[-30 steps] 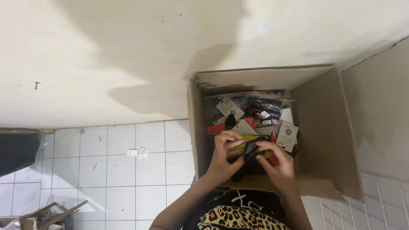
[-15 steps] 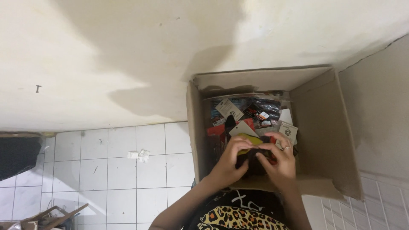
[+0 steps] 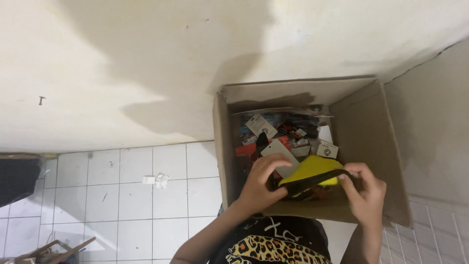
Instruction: Sorting through a box of motorcycle parts, cleaning them with a cloth, and hanging them on a display rack.
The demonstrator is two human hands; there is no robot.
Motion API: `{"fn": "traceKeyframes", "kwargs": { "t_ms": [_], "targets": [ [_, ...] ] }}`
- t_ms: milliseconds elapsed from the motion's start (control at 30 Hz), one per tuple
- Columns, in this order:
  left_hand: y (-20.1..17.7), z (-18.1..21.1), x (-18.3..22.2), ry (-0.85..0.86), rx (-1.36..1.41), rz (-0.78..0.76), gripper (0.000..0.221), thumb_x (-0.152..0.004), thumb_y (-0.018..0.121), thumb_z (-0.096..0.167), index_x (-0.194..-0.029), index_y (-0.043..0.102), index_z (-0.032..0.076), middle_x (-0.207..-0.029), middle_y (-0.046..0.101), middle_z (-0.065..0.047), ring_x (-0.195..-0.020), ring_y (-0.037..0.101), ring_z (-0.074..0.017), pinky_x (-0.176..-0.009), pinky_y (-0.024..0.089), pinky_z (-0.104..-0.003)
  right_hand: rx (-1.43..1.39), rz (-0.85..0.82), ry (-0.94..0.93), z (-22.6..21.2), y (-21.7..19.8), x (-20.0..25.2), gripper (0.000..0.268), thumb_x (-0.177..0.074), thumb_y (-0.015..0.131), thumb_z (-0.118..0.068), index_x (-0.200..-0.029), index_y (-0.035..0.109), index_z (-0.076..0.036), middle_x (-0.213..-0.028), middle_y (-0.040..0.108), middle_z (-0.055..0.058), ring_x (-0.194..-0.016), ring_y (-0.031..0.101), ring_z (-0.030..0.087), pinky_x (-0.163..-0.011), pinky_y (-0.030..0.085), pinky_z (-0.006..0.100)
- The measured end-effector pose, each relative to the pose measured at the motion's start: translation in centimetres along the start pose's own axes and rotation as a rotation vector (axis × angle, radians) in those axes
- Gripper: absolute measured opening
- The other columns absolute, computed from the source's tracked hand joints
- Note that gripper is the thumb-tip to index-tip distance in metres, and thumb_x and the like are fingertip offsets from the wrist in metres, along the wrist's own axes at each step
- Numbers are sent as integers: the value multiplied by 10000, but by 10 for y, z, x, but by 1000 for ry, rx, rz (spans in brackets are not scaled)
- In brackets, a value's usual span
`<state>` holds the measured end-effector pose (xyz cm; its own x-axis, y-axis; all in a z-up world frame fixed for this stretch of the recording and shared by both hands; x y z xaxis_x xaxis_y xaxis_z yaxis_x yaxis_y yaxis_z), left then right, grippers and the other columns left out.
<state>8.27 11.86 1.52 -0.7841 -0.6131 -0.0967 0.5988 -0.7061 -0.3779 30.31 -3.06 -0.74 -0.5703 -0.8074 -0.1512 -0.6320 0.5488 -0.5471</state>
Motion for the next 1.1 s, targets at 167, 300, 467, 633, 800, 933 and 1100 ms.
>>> {"fn": "traceKeyframes", "kwargs": {
  "t_ms": [167, 300, 467, 633, 800, 933, 1100],
  "targets": [
    [13, -20, 4, 129, 362, -26, 558, -832, 657, 421, -1239, 610, 42, -1151, 689, -133, -979, 652, -265, -863, 545, -375, -328, 153, 134, 1, 7, 9, 106, -971, 561, -1, -1060, 550, -58, -774, 463, -27, -618, 394, 54, -556, 347, 191],
    [-2, -3, 6, 95, 312, 50, 480, -813, 787, 215, -1214, 628, 5, -1047, 749, -119, -773, 685, -160, -662, 550, -226, -396, 107, 168, -17, 9, 3, 114, -998, 539, -10, -1099, 570, -50, -815, 526, -1, -625, 426, 55, -558, 358, 186],
    [-4, -21, 11, -135, 544, 163, 229, -944, 656, 167, -1070, 694, -20, -761, 672, -57, -560, 519, -92, -510, 408, -201, -592, 61, 163, -11, 7, 0, 137, -1038, 538, -43, -1170, 573, -60, -940, 604, 14, -758, 516, 58, -697, 424, 185],
    [11, -16, 8, -165, 638, 80, 288, -851, 854, 236, -994, 736, 16, -844, 753, -136, -828, 684, -192, -769, 568, -445, -641, 117, 378, -41, 17, -22, 339, -1050, 459, -317, -1266, 451, -55, -1157, 461, 193, -1141, 456, 368, -986, 381, 500],
    [-1, -24, 8, -245, 626, 207, 269, -926, 794, 243, -834, 698, 8, -700, 711, -84, -709, 640, -115, -678, 563, -355, -526, -177, 373, -84, 25, -23, 767, -825, 653, -207, -1429, 211, -39, -1398, 241, 413, -1337, 210, 726, -1054, 207, 810],
    [-11, -22, 4, -339, 507, 188, 392, -883, 696, 211, -1183, 552, 5, -961, 673, -163, -749, 684, -225, -615, 599, -287, -306, -329, 359, -35, 28, -16, 605, -797, 719, -112, -1345, 470, -171, -1268, 586, 181, -956, 694, 327, -690, 597, 384],
    [-7, -22, 3, -154, 532, 208, 898, -776, 745, -50, -1398, 119, 115, -1245, 647, -263, -1096, 698, -310, -937, 620, -420, -146, -338, 355, -29, 28, -17, 799, -608, 847, -4, -1354, 638, -199, -1390, 674, 79, -1226, 660, 288, -1068, 530, 543]
  ]
}}
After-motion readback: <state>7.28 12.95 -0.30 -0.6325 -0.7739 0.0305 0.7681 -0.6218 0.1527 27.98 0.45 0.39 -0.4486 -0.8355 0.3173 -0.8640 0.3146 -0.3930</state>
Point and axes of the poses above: each hand's wrist, its own x-axis away from the middle knuckle, its own y-axis out of the palm, z = x × y, the point moved 2 cm from there along -x, towards the middle knuckle
